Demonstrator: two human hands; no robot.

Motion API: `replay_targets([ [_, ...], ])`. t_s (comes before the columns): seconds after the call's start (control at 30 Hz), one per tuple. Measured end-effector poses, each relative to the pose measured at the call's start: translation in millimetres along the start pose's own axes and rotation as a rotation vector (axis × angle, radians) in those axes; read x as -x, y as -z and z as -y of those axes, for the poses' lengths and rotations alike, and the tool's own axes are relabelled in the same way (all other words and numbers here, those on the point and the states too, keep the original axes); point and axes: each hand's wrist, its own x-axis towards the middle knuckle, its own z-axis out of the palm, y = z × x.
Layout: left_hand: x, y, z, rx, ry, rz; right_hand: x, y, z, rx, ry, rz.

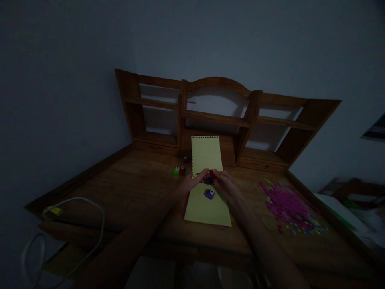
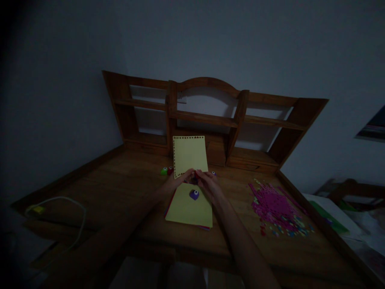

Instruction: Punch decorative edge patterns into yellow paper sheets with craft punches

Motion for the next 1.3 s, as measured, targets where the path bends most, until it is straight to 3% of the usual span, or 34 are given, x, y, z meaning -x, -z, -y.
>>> replay_targets([
  [0.2, 0.0, -0.4, -2.5, -0.052, -0.077, 0.030, -2.2, -1.8, -3.5, 0.061, 0.021, -0.073],
  [0.53, -0.2, -0.8, -0.9, -0.064, -0.002, 0.046, -8.7, 5.5, -8.0, -0.105, -0.031, 0.032],
  [1.3, -2.5, -1.6, -4.7, -0.095, -0.027, 0.086, -13.4, 11.7, -15.2, -0.074, -0.079, 0.041],
])
